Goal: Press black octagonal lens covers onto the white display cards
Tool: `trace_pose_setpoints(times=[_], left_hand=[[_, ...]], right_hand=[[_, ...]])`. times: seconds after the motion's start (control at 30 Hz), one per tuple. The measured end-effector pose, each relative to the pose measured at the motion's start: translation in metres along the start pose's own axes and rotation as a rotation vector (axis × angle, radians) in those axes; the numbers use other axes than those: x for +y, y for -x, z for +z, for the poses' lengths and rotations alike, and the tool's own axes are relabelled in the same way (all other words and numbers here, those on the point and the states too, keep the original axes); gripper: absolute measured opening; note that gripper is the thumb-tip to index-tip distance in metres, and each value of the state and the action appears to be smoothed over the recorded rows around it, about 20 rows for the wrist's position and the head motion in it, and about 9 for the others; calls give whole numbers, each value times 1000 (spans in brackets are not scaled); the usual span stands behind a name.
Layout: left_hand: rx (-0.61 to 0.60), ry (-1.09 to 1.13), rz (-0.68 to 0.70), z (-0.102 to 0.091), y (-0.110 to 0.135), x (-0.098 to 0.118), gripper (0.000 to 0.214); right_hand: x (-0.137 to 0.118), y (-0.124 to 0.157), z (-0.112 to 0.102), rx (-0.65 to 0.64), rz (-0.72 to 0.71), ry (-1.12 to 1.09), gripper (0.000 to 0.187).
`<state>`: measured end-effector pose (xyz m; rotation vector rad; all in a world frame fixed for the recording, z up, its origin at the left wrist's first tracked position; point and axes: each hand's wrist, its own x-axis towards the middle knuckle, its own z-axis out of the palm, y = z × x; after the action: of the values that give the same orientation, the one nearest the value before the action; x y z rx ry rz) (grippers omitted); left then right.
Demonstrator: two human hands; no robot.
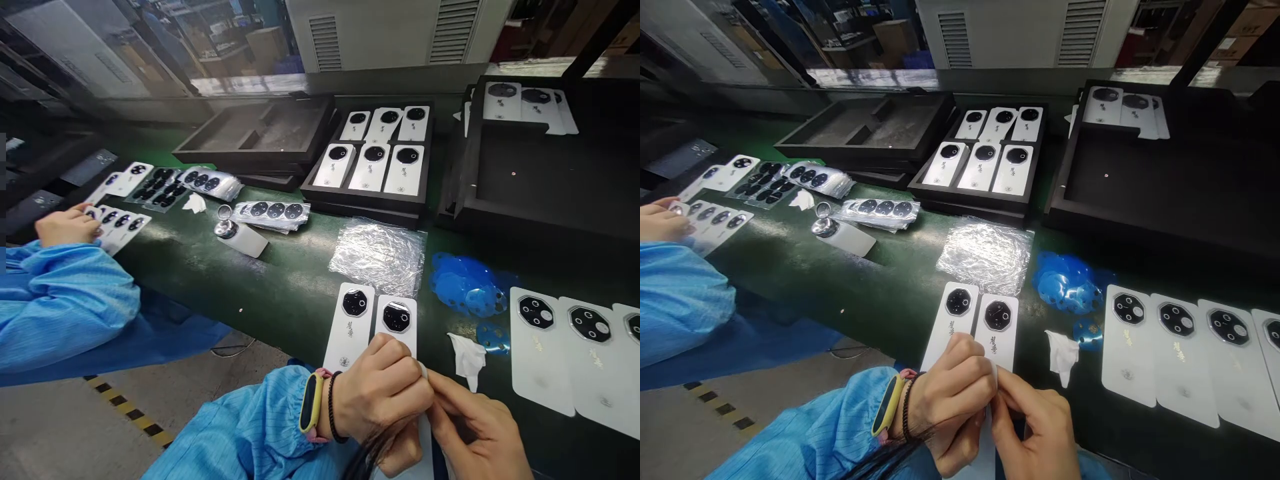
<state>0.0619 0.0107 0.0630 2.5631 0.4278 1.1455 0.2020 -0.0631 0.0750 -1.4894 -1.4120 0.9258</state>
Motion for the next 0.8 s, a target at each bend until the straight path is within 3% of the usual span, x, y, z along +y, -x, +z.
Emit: trace_pose_setpoints(times=[0.4, 0.8], left_hand=[[36, -23, 22, 1, -5, 0, 8], [62, -63, 29, 2, -13, -1, 26]], right_hand=[[2, 0, -1, 59, -25, 47, 28], [-2, 1, -3, 25, -32, 7, 29]])
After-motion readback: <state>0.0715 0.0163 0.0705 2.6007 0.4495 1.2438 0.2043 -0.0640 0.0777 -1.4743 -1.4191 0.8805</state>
